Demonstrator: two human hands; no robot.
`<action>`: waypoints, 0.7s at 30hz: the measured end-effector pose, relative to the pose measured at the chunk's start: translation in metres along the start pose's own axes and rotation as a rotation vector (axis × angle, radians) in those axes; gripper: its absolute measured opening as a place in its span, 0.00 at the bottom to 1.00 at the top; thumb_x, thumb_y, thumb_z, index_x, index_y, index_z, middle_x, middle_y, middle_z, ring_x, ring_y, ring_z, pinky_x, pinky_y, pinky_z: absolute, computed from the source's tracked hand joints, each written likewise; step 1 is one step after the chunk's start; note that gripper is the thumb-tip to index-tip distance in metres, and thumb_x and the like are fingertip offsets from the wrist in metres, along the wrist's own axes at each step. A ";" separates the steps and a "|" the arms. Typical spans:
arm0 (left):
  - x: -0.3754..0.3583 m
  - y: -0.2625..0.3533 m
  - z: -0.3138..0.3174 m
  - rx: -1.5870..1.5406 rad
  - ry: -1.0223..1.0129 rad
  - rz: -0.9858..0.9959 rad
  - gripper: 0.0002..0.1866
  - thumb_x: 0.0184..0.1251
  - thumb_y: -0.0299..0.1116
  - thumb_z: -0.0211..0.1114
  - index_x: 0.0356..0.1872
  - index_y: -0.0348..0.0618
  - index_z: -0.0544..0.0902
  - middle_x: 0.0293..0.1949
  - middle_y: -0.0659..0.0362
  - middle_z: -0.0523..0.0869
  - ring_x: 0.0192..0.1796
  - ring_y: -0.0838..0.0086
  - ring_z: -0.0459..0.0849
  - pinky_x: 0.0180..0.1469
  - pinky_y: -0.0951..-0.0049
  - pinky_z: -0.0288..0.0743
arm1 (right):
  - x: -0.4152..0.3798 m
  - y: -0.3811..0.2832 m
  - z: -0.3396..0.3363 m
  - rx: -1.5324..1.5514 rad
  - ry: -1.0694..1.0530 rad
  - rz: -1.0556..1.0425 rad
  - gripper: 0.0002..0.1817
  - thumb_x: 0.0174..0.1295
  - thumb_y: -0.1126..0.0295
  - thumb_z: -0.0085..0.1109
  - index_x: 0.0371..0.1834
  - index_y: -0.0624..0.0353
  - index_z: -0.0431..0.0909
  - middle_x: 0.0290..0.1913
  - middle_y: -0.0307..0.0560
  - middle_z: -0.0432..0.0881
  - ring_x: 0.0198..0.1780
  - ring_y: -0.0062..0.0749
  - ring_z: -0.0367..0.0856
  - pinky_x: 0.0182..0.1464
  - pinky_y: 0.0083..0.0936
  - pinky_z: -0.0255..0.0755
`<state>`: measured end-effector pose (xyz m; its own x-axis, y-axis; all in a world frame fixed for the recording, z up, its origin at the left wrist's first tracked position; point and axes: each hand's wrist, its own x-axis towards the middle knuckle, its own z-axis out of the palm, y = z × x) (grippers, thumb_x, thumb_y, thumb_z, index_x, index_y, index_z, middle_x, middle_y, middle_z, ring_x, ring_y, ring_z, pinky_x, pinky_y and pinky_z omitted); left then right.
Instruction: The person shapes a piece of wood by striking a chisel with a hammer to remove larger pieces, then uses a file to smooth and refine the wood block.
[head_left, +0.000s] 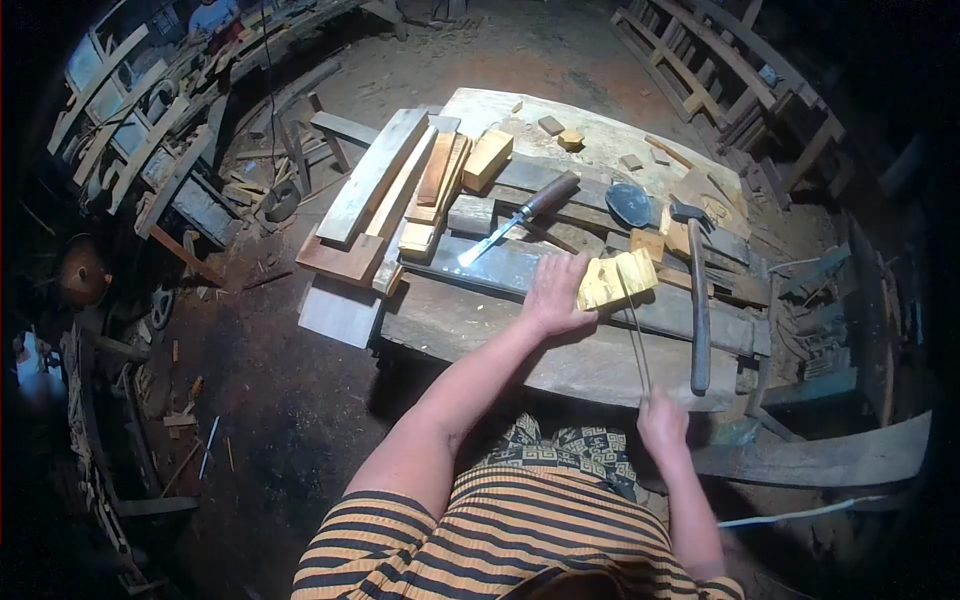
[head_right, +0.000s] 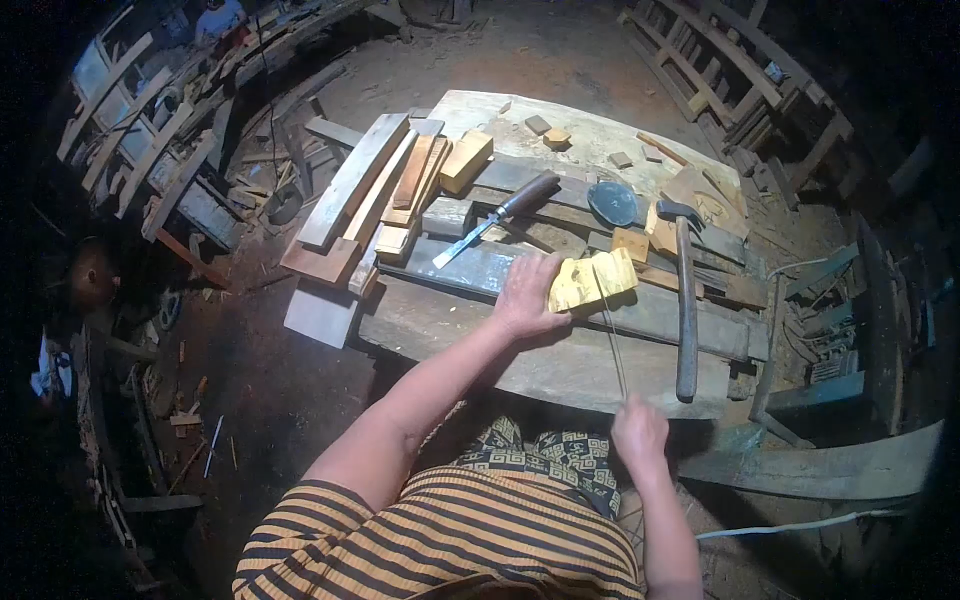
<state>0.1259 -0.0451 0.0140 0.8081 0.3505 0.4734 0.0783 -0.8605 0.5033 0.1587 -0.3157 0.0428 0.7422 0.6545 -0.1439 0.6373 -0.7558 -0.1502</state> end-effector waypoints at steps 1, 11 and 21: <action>0.000 -0.002 0.002 0.016 0.040 0.031 0.41 0.33 0.46 0.72 0.53 0.41 0.67 0.39 0.50 0.71 0.46 0.56 0.69 0.52 0.59 0.61 | -0.014 0.010 0.012 0.075 0.075 0.009 0.08 0.59 0.69 0.49 0.33 0.64 0.73 0.26 0.64 0.79 0.34 0.58 0.80 0.37 0.50 0.72; -0.001 0.000 -0.002 0.006 0.014 0.004 0.46 0.32 0.47 0.73 0.57 0.40 0.65 0.42 0.48 0.71 0.48 0.53 0.69 0.55 0.57 0.61 | 0.086 -0.035 -0.004 0.070 0.125 -0.038 0.11 0.59 0.67 0.46 0.39 0.62 0.74 0.30 0.63 0.81 0.37 0.58 0.80 0.42 0.51 0.71; 0.000 0.001 -0.003 -0.002 0.052 0.019 0.39 0.33 0.46 0.71 0.51 0.41 0.67 0.38 0.50 0.70 0.45 0.55 0.69 0.51 0.58 0.60 | -0.012 0.005 -0.002 0.045 0.051 0.001 0.07 0.57 0.70 0.50 0.32 0.63 0.73 0.25 0.64 0.79 0.29 0.59 0.79 0.35 0.51 0.72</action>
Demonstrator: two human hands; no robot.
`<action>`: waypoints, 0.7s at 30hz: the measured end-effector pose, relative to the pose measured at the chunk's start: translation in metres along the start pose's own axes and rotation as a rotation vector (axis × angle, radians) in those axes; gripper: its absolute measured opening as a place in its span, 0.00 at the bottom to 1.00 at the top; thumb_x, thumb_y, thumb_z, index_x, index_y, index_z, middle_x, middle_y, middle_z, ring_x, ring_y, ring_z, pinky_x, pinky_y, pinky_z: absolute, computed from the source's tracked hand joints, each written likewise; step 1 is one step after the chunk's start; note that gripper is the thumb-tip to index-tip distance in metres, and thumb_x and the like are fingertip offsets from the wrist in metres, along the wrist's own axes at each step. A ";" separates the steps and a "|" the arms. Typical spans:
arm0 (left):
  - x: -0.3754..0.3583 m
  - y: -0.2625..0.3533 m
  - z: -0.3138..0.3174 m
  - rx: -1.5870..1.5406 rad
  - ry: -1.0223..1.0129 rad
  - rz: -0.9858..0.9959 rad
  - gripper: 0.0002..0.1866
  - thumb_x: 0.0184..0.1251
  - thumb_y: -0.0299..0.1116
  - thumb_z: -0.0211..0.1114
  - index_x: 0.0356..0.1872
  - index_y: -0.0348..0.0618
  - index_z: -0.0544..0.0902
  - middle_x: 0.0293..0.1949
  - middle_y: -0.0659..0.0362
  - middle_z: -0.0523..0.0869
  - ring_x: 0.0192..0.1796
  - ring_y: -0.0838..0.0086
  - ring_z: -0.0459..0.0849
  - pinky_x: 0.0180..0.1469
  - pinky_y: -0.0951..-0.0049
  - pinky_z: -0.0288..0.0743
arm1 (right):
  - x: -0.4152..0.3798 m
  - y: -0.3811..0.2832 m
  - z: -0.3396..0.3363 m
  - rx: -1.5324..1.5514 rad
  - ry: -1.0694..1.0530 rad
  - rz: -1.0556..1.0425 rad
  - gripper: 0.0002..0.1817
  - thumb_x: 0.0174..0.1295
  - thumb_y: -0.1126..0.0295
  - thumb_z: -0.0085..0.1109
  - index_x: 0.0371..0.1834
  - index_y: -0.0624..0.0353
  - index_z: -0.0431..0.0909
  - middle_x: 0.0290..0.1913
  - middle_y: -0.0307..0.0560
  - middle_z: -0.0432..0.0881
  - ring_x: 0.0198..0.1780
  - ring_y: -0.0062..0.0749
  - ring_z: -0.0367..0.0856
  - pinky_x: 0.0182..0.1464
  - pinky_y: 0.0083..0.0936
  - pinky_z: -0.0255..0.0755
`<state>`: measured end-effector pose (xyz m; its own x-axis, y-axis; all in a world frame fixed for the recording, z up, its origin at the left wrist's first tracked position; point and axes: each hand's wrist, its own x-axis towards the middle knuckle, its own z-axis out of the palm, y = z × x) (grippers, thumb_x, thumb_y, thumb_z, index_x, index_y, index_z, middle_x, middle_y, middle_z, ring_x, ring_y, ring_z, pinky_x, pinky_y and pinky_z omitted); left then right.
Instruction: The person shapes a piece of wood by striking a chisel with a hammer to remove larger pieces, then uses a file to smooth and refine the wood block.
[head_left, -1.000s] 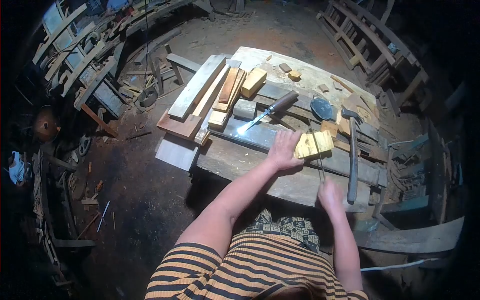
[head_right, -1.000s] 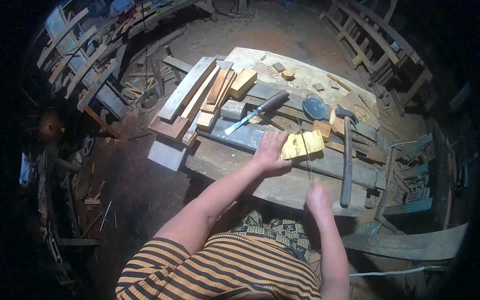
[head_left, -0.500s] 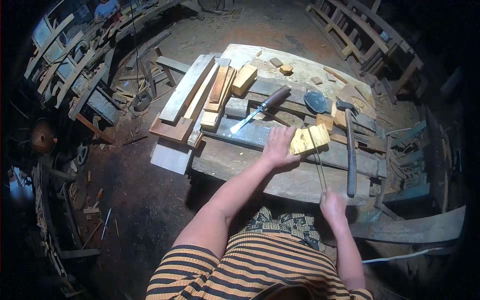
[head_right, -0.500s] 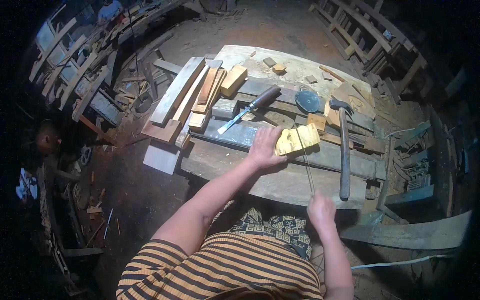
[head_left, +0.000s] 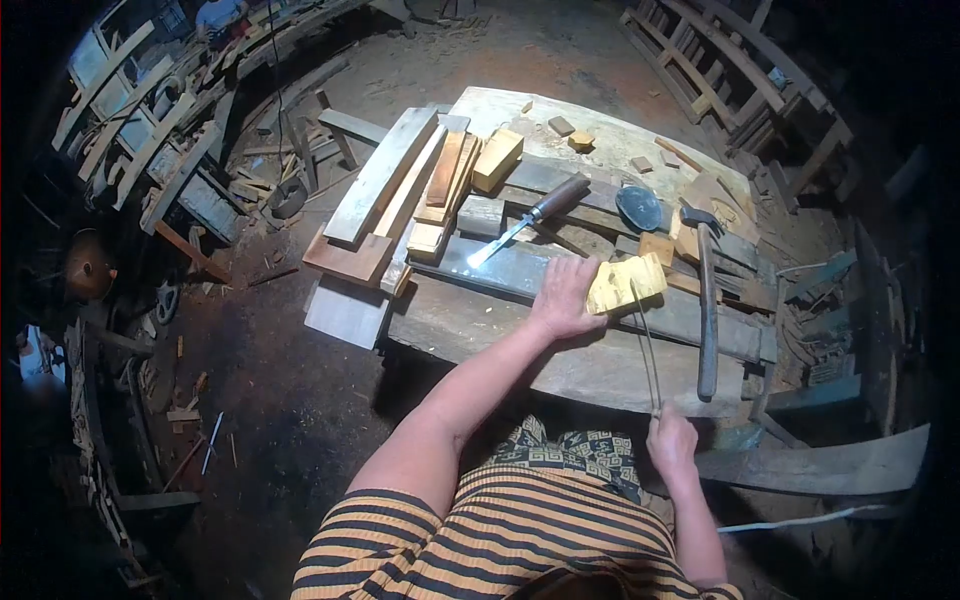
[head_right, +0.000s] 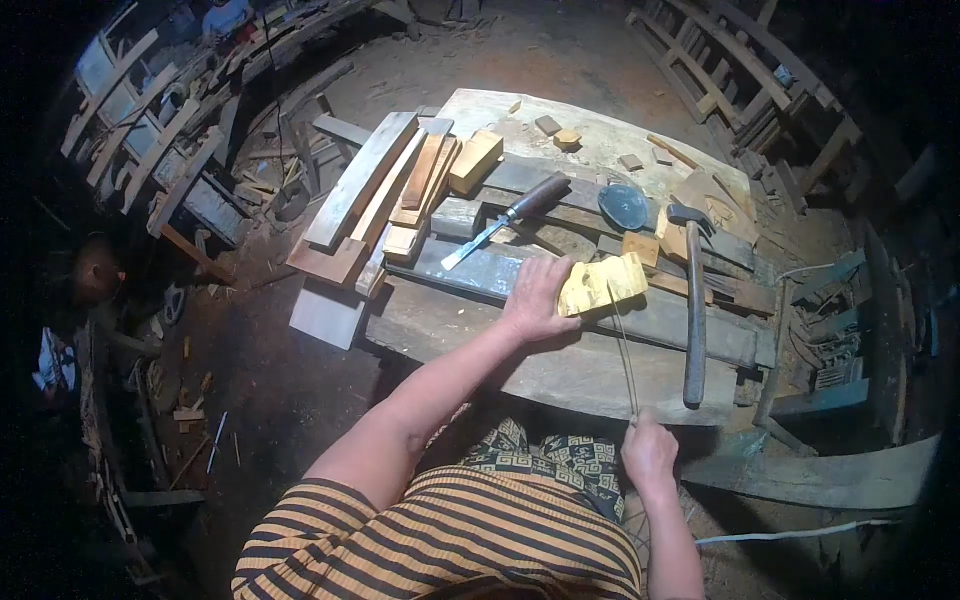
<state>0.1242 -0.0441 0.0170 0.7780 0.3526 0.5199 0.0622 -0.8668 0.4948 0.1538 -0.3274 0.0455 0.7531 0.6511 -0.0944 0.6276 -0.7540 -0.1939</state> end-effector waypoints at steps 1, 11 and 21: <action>0.000 0.001 0.000 0.020 0.013 0.011 0.39 0.33 0.46 0.71 0.51 0.41 0.67 0.38 0.50 0.70 0.45 0.55 0.69 0.51 0.58 0.60 | 0.002 -0.001 -0.002 -0.009 -0.029 0.010 0.07 0.57 0.70 0.49 0.33 0.63 0.73 0.26 0.64 0.79 0.29 0.59 0.79 0.36 0.51 0.72; -0.001 0.000 0.004 0.003 -0.016 -0.005 0.40 0.33 0.46 0.70 0.53 0.40 0.67 0.38 0.50 0.70 0.46 0.55 0.69 0.52 0.58 0.61 | 0.079 -0.022 0.007 0.013 0.077 -0.094 0.08 0.57 0.69 0.48 0.34 0.63 0.72 0.28 0.64 0.80 0.34 0.58 0.80 0.39 0.52 0.71; 0.001 -0.001 0.002 -0.013 -0.020 0.016 0.41 0.33 0.46 0.71 0.53 0.40 0.66 0.39 0.49 0.70 0.46 0.55 0.69 0.52 0.58 0.60 | 0.038 -0.007 0.002 -0.014 0.018 -0.079 0.10 0.57 0.71 0.46 0.37 0.64 0.74 0.27 0.66 0.80 0.33 0.60 0.80 0.39 0.52 0.72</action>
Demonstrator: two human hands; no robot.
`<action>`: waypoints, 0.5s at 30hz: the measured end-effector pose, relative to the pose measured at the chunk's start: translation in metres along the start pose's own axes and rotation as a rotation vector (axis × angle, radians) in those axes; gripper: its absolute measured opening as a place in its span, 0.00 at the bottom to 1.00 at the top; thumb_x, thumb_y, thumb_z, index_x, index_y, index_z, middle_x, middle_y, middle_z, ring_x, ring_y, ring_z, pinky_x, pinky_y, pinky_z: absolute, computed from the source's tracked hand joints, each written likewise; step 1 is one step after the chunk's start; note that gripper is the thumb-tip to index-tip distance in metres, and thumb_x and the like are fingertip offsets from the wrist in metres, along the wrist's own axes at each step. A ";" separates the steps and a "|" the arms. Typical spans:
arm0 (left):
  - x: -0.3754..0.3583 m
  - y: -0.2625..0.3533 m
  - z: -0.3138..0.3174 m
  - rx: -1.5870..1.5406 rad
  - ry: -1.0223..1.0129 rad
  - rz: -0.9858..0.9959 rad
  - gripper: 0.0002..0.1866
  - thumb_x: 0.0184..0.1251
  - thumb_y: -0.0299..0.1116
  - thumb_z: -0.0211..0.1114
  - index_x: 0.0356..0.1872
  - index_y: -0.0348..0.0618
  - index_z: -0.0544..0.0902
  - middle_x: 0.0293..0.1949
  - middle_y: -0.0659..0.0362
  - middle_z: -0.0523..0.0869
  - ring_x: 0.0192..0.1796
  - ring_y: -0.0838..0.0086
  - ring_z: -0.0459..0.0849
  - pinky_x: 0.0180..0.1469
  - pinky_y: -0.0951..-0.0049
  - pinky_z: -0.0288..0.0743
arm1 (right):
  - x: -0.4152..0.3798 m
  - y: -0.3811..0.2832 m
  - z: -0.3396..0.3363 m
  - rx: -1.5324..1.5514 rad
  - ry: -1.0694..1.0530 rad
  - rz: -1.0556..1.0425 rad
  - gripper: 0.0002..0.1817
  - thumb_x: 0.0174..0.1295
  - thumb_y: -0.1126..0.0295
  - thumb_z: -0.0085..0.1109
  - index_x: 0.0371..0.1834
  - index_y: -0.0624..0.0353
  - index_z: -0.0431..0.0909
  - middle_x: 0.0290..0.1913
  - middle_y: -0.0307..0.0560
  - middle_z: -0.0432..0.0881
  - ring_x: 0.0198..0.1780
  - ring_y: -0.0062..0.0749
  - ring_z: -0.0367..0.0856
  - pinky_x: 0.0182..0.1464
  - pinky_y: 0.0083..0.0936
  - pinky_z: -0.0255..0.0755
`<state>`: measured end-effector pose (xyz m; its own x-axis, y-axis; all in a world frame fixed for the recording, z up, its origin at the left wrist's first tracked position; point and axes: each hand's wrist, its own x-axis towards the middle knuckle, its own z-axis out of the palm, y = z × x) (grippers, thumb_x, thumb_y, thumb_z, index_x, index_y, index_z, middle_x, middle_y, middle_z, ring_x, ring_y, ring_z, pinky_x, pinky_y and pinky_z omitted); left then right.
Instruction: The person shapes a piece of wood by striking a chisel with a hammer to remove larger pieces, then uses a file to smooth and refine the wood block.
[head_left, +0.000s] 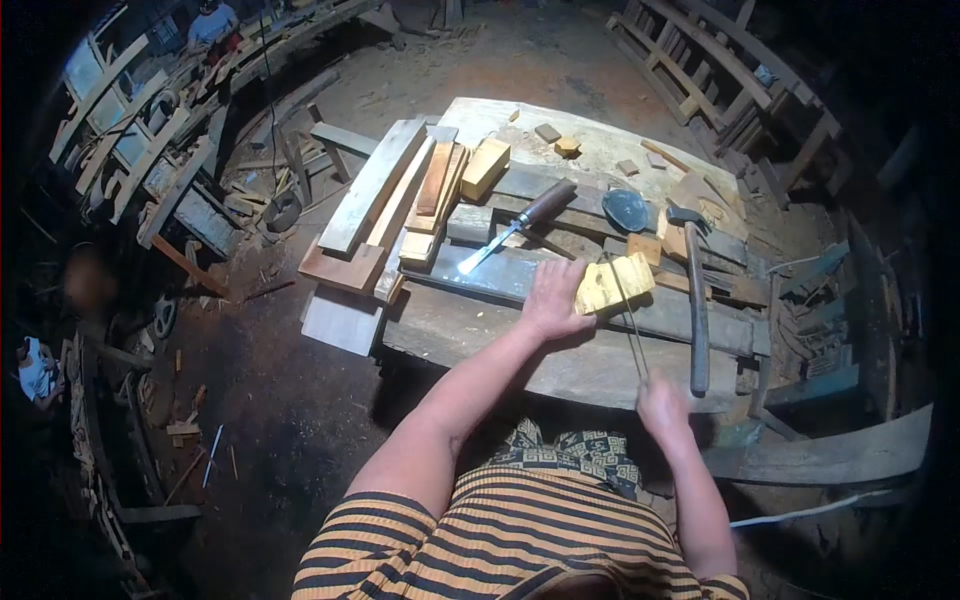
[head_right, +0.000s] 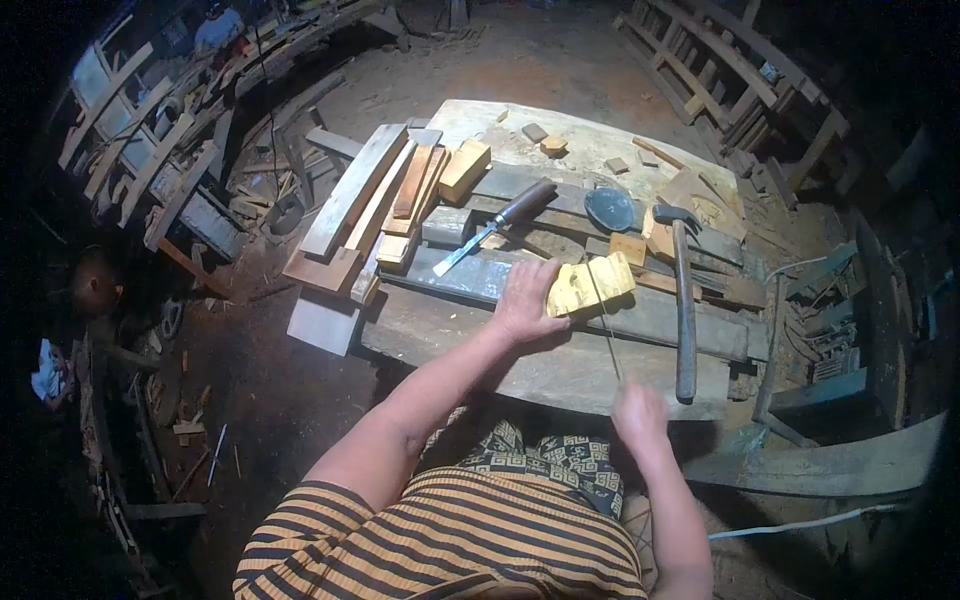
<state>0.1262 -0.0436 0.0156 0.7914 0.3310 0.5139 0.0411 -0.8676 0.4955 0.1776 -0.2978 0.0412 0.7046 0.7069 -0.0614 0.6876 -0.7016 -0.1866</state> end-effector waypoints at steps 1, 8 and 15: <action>-0.001 -0.001 0.001 0.002 -0.005 -0.005 0.41 0.33 0.46 0.71 0.53 0.40 0.66 0.39 0.49 0.70 0.46 0.55 0.69 0.53 0.58 0.60 | 0.020 -0.010 -0.001 -0.011 0.002 0.020 0.10 0.57 0.71 0.45 0.37 0.64 0.74 0.28 0.65 0.80 0.34 0.60 0.80 0.40 0.52 0.72; -0.003 -0.002 0.006 -0.009 0.006 -0.008 0.42 0.34 0.46 0.71 0.54 0.40 0.66 0.39 0.49 0.70 0.46 0.55 0.68 0.52 0.57 0.60 | 0.032 -0.008 0.005 0.013 0.038 0.011 0.11 0.58 0.69 0.46 0.37 0.64 0.74 0.29 0.62 0.81 0.36 0.59 0.80 0.41 0.53 0.71; -0.002 0.002 0.000 0.002 -0.016 -0.024 0.40 0.34 0.47 0.71 0.53 0.40 0.66 0.39 0.49 0.70 0.46 0.55 0.68 0.51 0.58 0.60 | -0.048 0.000 -0.005 0.020 -0.153 0.200 0.09 0.57 0.69 0.50 0.36 0.62 0.74 0.29 0.63 0.80 0.35 0.59 0.79 0.40 0.53 0.71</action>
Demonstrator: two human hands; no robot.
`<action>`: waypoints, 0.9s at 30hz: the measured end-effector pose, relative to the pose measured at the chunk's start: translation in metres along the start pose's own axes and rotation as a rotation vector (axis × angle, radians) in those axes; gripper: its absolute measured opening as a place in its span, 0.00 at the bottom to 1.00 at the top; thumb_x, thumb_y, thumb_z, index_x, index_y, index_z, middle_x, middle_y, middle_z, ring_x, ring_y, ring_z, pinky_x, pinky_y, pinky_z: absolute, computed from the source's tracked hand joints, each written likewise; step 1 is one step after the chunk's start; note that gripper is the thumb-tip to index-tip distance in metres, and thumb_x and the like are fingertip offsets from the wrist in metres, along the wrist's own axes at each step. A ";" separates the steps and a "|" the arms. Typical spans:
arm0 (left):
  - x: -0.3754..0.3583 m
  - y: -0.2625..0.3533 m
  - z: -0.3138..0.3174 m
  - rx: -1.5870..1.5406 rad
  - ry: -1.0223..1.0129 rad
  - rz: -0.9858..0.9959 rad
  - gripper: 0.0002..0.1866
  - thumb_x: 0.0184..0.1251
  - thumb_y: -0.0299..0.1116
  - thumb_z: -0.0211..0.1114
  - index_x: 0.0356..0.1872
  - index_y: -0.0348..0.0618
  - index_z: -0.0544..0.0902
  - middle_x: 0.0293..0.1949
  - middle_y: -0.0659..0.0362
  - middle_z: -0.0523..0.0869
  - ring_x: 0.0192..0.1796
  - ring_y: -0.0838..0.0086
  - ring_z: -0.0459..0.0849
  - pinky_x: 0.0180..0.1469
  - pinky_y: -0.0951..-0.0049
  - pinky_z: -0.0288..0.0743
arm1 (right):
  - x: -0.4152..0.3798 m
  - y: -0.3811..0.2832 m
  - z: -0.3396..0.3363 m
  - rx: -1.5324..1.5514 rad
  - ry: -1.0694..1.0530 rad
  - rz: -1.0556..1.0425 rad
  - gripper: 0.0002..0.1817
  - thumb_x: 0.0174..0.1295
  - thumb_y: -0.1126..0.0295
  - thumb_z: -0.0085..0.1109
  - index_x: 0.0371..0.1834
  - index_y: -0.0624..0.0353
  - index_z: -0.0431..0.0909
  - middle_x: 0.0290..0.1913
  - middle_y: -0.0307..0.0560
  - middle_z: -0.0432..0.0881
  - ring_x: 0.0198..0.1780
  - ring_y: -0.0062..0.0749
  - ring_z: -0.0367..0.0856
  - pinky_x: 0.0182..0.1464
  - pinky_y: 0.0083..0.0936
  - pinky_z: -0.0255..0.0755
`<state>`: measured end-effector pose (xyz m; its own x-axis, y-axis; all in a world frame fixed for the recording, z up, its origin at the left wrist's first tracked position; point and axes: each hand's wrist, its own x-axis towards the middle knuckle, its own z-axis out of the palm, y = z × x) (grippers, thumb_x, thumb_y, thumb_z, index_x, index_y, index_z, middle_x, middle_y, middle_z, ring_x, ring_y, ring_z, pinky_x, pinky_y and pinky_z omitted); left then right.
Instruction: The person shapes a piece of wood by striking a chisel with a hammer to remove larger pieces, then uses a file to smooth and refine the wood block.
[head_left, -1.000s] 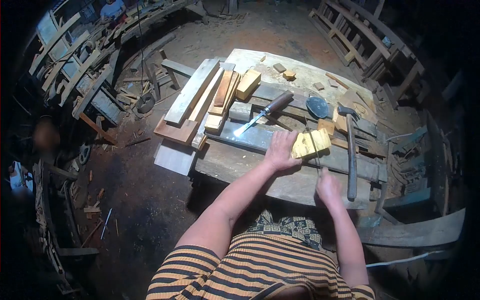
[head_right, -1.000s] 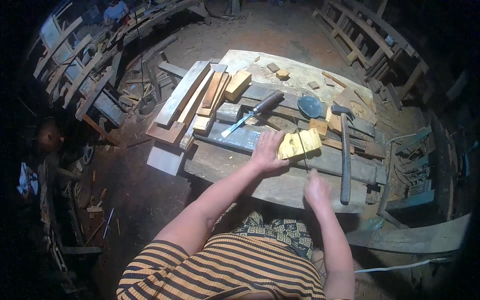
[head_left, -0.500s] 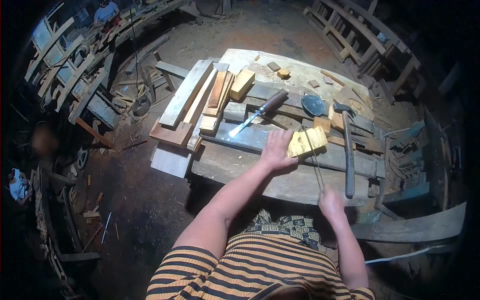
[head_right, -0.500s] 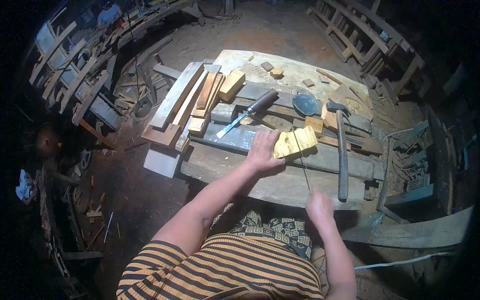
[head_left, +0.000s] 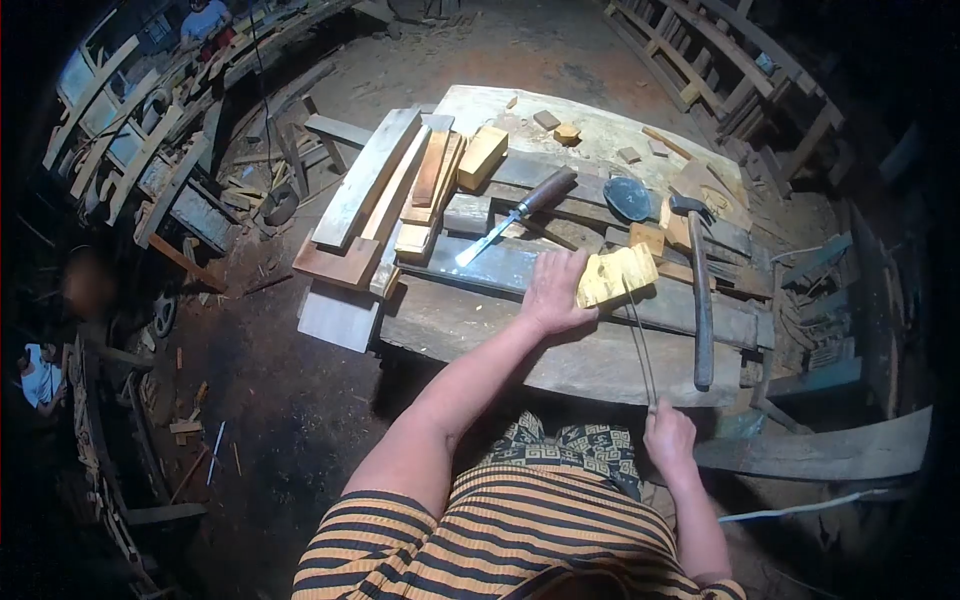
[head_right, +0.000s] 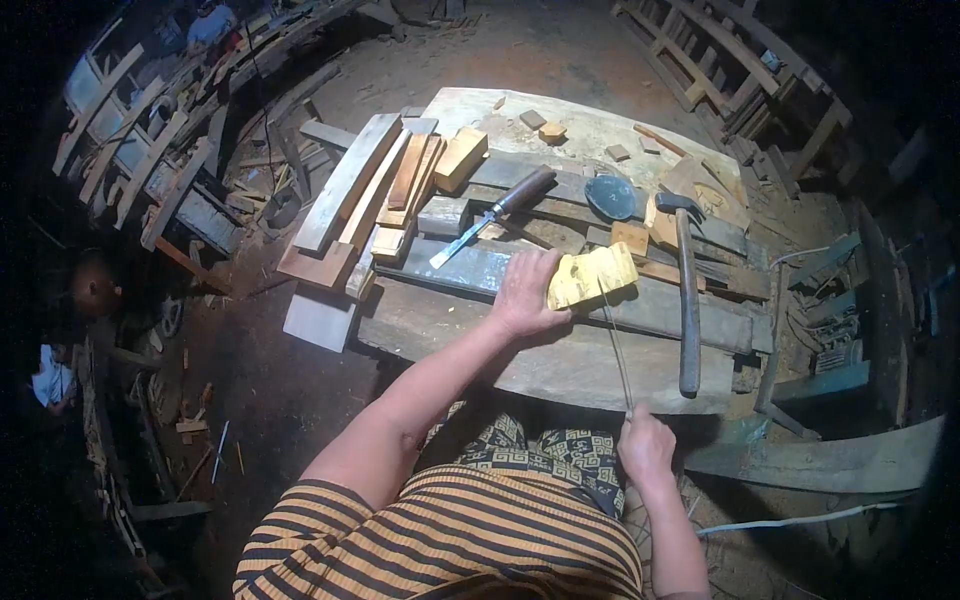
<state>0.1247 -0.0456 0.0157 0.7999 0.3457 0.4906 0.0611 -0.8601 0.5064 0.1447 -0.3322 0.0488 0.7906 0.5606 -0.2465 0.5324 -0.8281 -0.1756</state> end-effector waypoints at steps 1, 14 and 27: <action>0.002 0.001 -0.002 -0.002 0.006 -0.009 0.40 0.34 0.47 0.71 0.52 0.41 0.67 0.39 0.50 0.70 0.46 0.55 0.68 0.51 0.58 0.60 | 0.012 -0.008 -0.006 -0.031 0.019 -0.040 0.09 0.57 0.69 0.50 0.36 0.62 0.73 0.28 0.64 0.80 0.34 0.59 0.80 0.39 0.53 0.71; 0.003 -0.002 0.001 0.003 -0.019 -0.032 0.43 0.32 0.46 0.73 0.55 0.40 0.67 0.41 0.49 0.72 0.46 0.54 0.70 0.52 0.58 0.62 | 0.021 -0.001 0.002 -0.046 0.124 -0.150 0.09 0.58 0.69 0.49 0.37 0.62 0.71 0.24 0.62 0.78 0.29 0.58 0.79 0.35 0.51 0.72; -0.001 -0.002 0.004 0.014 0.022 0.009 0.42 0.32 0.46 0.72 0.54 0.40 0.66 0.42 0.48 0.71 0.46 0.53 0.69 0.51 0.57 0.62 | 0.091 -0.037 -0.006 -0.019 0.198 -0.198 0.08 0.57 0.69 0.47 0.34 0.62 0.72 0.29 0.64 0.80 0.34 0.59 0.80 0.38 0.51 0.72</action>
<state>0.1262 -0.0460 0.0109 0.7869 0.3461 0.5109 0.0627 -0.8685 0.4917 0.1991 -0.2509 0.0389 0.7136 0.7004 -0.0180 0.6862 -0.7039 -0.1836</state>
